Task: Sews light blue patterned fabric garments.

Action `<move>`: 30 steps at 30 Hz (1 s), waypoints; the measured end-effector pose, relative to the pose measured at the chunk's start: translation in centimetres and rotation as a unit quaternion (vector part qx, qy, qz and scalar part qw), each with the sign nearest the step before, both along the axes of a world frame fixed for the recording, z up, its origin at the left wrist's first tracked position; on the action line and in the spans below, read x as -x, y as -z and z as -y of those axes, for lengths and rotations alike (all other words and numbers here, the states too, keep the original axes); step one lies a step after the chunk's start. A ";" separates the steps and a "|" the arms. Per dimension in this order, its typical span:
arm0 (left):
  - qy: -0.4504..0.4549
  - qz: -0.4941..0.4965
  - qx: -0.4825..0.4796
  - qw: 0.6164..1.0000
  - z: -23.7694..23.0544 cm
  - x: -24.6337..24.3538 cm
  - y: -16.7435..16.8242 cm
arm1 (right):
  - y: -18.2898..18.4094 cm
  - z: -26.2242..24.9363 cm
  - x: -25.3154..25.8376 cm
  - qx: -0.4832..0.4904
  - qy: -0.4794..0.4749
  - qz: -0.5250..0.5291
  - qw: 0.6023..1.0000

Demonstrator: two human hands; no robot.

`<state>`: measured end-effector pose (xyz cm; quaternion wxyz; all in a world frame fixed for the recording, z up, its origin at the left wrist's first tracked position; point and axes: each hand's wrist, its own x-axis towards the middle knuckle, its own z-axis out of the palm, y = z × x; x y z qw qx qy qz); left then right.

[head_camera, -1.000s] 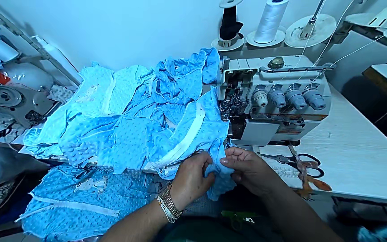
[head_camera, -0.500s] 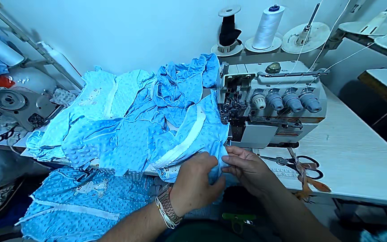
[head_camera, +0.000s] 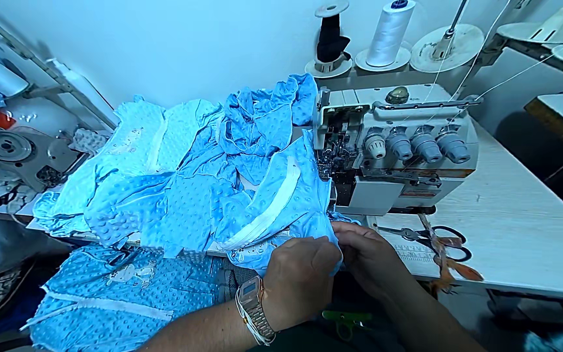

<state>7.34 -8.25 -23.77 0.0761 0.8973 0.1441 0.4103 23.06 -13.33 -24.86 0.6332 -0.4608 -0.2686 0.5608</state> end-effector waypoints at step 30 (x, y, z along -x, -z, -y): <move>-0.318 -0.101 0.014 0.942 -6.5 5.3 3.4 | -0.1 -3.1 -3.2 0.002 0.083 0.181 0.980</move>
